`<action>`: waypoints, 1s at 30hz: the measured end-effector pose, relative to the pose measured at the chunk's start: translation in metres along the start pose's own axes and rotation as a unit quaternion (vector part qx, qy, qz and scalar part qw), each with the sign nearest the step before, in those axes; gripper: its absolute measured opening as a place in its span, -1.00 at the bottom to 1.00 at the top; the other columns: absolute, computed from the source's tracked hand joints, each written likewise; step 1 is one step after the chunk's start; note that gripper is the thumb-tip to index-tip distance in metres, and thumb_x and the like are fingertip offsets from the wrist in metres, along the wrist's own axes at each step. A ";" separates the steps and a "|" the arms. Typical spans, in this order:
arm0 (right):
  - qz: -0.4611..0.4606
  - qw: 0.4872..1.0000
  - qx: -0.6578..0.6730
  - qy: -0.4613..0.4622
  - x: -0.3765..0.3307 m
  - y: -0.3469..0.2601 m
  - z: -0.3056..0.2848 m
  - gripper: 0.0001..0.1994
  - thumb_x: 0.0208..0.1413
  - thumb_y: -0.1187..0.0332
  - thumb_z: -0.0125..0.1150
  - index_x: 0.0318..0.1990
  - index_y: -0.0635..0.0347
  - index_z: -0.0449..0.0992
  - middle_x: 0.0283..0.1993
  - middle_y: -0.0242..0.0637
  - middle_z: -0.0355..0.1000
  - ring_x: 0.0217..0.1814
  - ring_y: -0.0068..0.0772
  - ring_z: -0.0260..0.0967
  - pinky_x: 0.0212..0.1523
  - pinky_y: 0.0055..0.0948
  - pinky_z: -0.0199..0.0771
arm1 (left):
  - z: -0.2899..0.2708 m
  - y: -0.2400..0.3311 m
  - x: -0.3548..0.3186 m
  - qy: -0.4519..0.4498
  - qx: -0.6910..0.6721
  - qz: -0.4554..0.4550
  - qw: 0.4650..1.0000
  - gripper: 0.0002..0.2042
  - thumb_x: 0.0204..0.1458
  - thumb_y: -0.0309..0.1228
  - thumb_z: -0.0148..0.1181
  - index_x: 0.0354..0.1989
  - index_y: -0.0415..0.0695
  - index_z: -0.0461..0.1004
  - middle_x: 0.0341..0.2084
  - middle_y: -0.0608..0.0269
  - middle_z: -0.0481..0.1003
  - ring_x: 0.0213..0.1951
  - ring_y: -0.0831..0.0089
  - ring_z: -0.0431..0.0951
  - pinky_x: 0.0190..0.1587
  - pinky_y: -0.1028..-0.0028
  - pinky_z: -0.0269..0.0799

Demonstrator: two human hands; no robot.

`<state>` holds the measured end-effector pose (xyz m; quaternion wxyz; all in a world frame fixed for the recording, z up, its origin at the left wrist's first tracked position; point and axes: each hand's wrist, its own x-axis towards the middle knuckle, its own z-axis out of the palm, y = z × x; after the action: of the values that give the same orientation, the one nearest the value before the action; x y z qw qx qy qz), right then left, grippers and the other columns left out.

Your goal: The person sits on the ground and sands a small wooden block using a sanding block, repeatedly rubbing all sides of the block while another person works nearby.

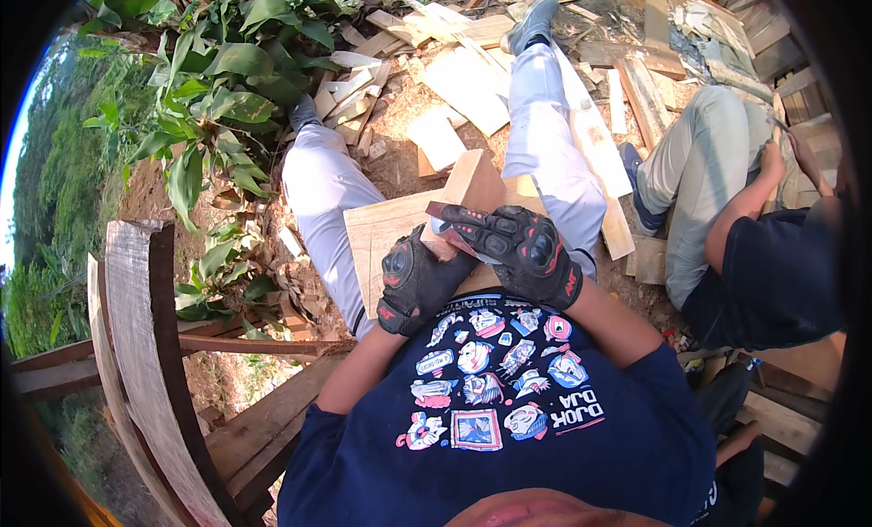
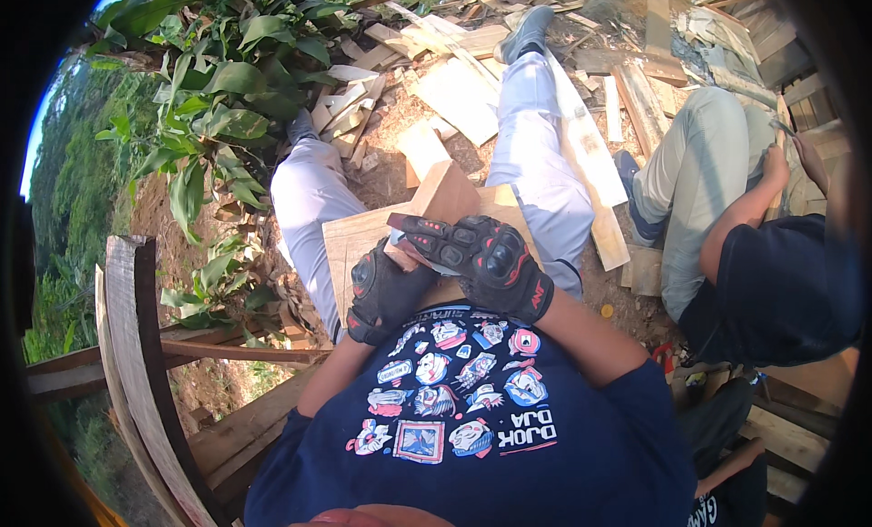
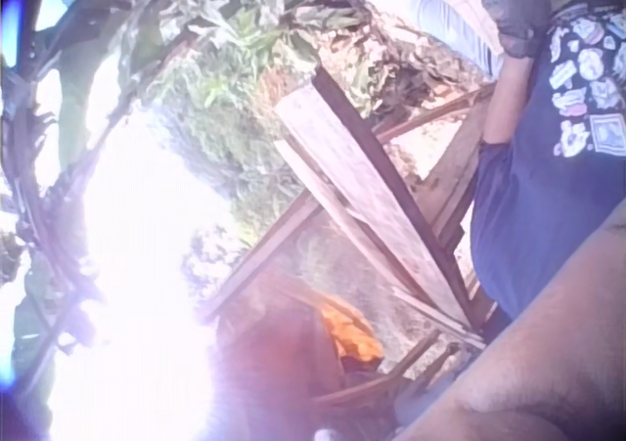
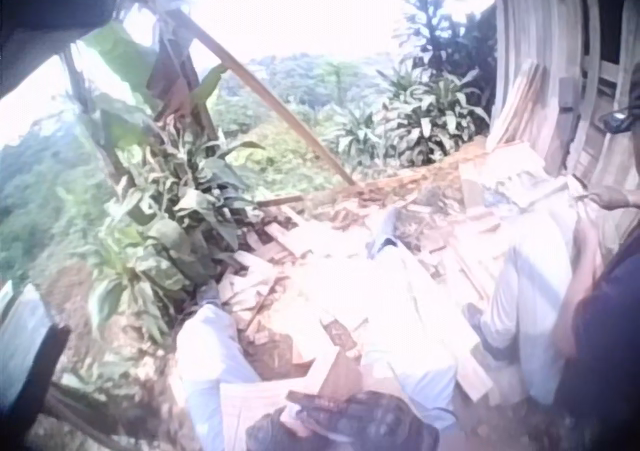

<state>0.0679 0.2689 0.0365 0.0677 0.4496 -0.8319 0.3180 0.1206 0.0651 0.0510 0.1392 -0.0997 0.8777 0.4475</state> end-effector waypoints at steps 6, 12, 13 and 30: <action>-0.010 0.999 -0.002 0.051 0.011 0.018 0.001 -0.29 0.10 0.59 0.16 0.45 -0.17 0.50 0.48 -0.45 0.47 0.07 -0.24 0.60 0.01 -0.25 0.62 | -0.005 0.009 -0.001 0.016 -0.063 0.034 0.997 -0.55 0.16 -0.02 0.40 -0.06 -0.20 0.70 -0.32 0.01 0.73 -0.30 0.14 0.76 -0.19 0.16 0.61; 0.012 0.993 0.107 0.041 0.029 0.046 -0.001 -0.31 0.07 0.58 0.15 0.43 -0.10 0.51 0.40 -0.33 0.55 0.04 -0.23 0.63 0.01 -0.21 0.65 | -0.002 0.004 -0.006 0.010 -0.083 0.035 0.996 -0.57 0.17 -0.11 0.42 0.02 -0.22 0.64 -0.23 0.02 0.73 -0.20 0.12 0.76 -0.11 0.16 0.60; -0.002 0.998 0.047 0.040 0.026 0.047 0.001 -0.31 0.06 0.58 0.16 0.42 -0.10 0.52 0.39 -0.33 0.55 0.01 -0.21 0.62 -0.01 -0.20 0.65 | -0.003 0.005 -0.005 0.003 -0.090 0.030 0.995 -0.57 0.17 -0.11 0.42 0.03 -0.22 0.64 -0.22 0.01 0.73 -0.18 0.11 0.76 -0.10 0.16 0.60; -0.032 0.999 -0.022 0.001 0.020 0.050 0.007 -0.31 0.12 0.54 0.10 0.45 -0.23 0.51 0.57 -0.41 0.38 -0.04 -0.26 0.62 -0.02 -0.29 0.64 | -0.008 -0.002 -0.004 0.007 -0.111 0.016 0.994 -0.52 0.16 -0.01 0.41 0.01 -0.19 0.67 -0.29 0.05 0.74 -0.25 0.16 0.76 -0.13 0.18 0.60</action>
<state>0.0178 0.2697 0.0156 0.0883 0.4744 -0.8238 0.2975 0.1239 0.0576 0.0557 0.1145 -0.1038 0.8252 0.5434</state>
